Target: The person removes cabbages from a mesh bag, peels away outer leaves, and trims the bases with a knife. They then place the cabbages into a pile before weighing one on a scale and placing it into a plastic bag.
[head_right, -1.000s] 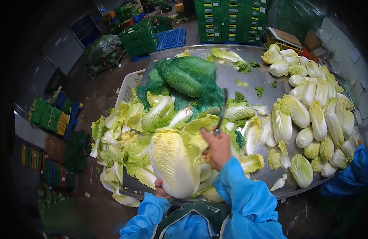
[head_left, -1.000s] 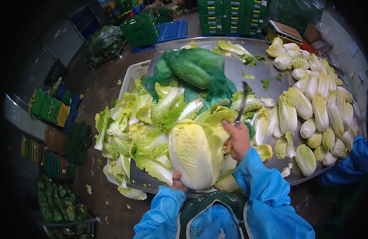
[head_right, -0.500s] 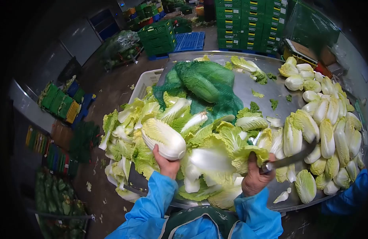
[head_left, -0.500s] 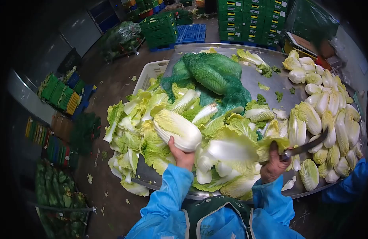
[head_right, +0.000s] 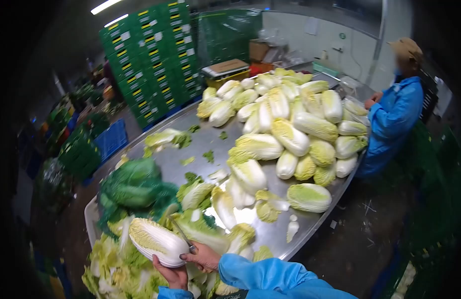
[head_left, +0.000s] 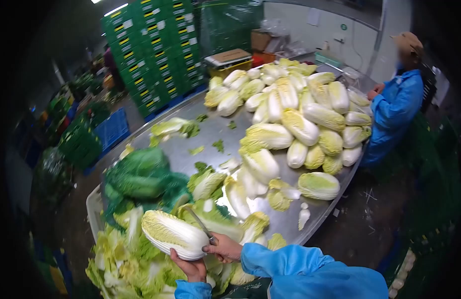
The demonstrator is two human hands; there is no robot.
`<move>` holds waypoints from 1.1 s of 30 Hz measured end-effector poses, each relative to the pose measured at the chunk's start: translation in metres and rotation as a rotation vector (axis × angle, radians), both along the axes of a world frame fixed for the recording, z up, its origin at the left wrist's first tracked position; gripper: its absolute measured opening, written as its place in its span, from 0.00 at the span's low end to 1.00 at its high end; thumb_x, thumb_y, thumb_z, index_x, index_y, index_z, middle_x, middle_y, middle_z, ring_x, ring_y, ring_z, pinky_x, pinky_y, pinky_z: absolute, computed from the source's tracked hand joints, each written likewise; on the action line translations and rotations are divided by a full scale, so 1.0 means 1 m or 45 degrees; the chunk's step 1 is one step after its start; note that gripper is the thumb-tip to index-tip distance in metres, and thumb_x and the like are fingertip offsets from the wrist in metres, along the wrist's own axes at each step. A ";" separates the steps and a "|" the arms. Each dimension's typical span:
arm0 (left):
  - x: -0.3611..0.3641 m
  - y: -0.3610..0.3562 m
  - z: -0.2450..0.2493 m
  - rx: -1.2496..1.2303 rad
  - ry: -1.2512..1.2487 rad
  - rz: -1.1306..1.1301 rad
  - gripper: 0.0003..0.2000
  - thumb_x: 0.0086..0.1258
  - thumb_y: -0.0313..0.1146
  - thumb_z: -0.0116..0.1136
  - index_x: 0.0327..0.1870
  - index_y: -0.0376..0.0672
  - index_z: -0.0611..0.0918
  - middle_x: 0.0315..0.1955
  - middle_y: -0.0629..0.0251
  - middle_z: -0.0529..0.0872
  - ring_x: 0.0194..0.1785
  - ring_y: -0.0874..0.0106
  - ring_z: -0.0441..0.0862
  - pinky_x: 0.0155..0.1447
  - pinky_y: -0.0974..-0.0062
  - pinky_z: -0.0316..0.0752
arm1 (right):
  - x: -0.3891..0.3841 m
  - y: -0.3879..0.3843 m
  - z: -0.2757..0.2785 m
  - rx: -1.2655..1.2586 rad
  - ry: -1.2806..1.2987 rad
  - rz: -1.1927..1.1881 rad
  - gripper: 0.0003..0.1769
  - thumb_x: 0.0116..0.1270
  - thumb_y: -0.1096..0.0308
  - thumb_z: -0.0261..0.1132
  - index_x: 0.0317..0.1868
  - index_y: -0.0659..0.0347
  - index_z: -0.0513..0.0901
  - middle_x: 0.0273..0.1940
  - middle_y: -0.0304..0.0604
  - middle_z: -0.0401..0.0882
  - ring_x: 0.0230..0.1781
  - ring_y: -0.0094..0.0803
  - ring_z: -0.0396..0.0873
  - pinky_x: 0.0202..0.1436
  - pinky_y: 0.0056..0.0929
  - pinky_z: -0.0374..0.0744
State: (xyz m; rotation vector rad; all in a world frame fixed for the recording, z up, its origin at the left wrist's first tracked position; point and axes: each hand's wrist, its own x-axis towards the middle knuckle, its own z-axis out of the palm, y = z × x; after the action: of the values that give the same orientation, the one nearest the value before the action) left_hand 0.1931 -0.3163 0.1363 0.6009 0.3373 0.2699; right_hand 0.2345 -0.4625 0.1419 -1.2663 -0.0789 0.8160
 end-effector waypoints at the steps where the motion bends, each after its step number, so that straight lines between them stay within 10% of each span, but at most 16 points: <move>1: 0.012 -0.014 -0.002 -0.005 -0.009 -0.032 0.34 0.64 0.56 0.47 0.66 0.45 0.62 0.62 0.61 0.69 0.63 0.62 0.67 0.67 0.60 0.59 | 0.005 -0.012 -0.007 0.124 0.137 -0.082 0.32 0.57 0.53 0.68 0.57 0.60 0.69 0.32 0.38 0.77 0.14 0.18 0.70 0.12 0.19 0.67; 10: 0.146 -0.167 0.025 0.434 -0.253 -0.790 0.27 0.65 0.40 0.54 0.65 0.45 0.62 0.59 0.65 0.71 0.62 0.71 0.67 0.66 0.68 0.59 | 0.093 -0.199 -0.028 0.845 0.280 -0.680 0.24 0.56 0.50 0.68 0.47 0.55 0.76 0.30 0.36 0.79 0.19 0.27 0.75 0.18 0.26 0.74; 15: 0.172 -0.198 0.035 0.478 -0.152 -1.058 0.34 0.63 0.42 0.56 0.68 0.41 0.57 0.57 0.57 0.74 0.59 0.67 0.71 0.61 0.72 0.63 | 0.140 -0.312 0.028 0.568 -0.046 -1.138 0.23 0.50 0.48 0.69 0.40 0.51 0.75 0.29 0.37 0.76 0.16 0.27 0.70 0.14 0.26 0.68; 33: 0.137 -0.073 -0.005 0.737 0.328 -0.632 0.23 0.66 0.40 0.54 0.59 0.39 0.68 0.44 0.58 0.82 0.43 0.70 0.82 0.47 0.76 0.74 | 0.259 -0.475 0.084 0.002 -0.565 -1.843 0.27 0.50 0.50 0.72 0.42 0.60 0.75 0.21 0.37 0.71 0.09 0.22 0.64 0.09 0.22 0.63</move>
State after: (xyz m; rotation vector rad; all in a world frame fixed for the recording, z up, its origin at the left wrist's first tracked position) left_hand 0.3298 -0.3890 0.1312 1.2702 0.3461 -0.2029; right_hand 0.4939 -0.9372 0.2262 -1.1191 0.4441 -0.7062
